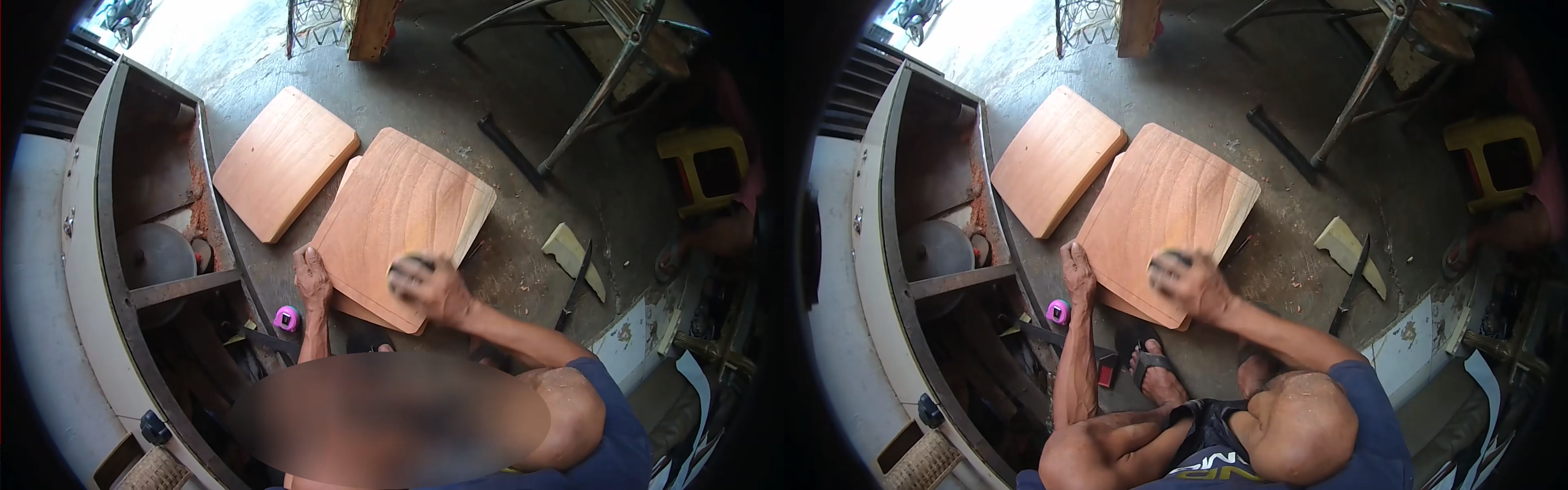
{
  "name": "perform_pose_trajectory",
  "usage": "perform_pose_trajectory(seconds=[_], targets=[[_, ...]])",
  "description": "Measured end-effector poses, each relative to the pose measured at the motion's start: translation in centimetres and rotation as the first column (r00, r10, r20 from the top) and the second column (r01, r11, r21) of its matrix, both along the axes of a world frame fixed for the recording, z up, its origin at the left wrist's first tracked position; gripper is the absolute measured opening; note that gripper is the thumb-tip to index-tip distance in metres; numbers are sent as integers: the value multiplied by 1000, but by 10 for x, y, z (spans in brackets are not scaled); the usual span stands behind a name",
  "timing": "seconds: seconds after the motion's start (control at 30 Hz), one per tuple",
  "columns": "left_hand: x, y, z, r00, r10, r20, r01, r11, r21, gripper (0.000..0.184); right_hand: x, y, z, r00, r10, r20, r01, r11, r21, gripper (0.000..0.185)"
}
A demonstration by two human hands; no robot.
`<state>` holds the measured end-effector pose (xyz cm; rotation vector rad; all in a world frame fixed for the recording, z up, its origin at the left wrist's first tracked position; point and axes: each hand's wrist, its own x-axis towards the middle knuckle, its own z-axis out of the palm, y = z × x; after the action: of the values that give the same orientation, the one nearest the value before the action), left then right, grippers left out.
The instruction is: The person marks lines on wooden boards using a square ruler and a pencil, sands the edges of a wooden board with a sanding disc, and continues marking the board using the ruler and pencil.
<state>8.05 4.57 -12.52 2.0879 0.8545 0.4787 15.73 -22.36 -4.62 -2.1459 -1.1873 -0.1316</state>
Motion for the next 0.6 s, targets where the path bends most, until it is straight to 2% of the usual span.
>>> perform_pose_trajectory(seconds=[0.07, 0.1, 0.13, 0.2, 0.23, 0.27, 0.33, 0.4, 0.43, 0.47, 0.53, 0.57, 0.6], targets=[[-6, 1, 5, 995, -57, -82, 51, 996, -70, 37, 96, -14, -18, 920, -319, 227, 354, 926, -130, 8], [-12, 0, 8, 993, -61, -97, 55, 996, -67, 37, 134, -22, -63, 840, -510, 187, 528, 847, -60, 9], [-16, -1, 7, 991, -68, -112, 60, 996, -69, 38, 116, -17, -54, 841, -509, 181, 526, 849, -56, 9], [4, 5, 6, 995, -64, -73, 60, 997, -56, 38, 55, 8, -12, 939, -246, 239, 292, 939, -184, 15], [0, 4, 3, 997, -46, -56, 43, 998, -47, 36, 3, 19, -12, 996, -68, 65, 73, 994, -76, 18], [-1, 2, 5, 999, -36, -38, 34, 999, -36, 33, -10, 20, -7, 995, -70, 72, 75, 994, -75, 18], [2, 3, 3, 999, -33, -14, 32, 999, -43, 34, -14, 23, 1, 992, 120, 24, -121, 993, 15, 19], [-2, 3, 2, 995, -73, 69, 84, 981, -175, 36, 85, 13, -11, 952, -190, 241, 239, 951, -195, 14], [-4, 5, 12, 993, -107, -48, 93, 970, -225, 40, 81, 9, -16, 956, -195, 220, 240, 949, -205, 14], [-7, 2, 11, 994, -101, -47, 88, 971, -223, 40, 85, 11, -23, 939, -274, 205, 315, 927, -203, 13], [0, 0, 11, 999, -37, -14, 36, 997, -66, 38, 103, 24, -27, 881, -429, 200, 463, 868, -178, 11], [3, 1, 11, 1000, -24, 5, 24, 997, -67, 38, 54, 35, -11, 969, -209, 134, 232, 954, -188, 15], [-2, 2, 12, 998, -45, -35, 40, 990, -132, 40, 7, 40, -19, 999, 14, 49, -10, 997, -79, 21]])
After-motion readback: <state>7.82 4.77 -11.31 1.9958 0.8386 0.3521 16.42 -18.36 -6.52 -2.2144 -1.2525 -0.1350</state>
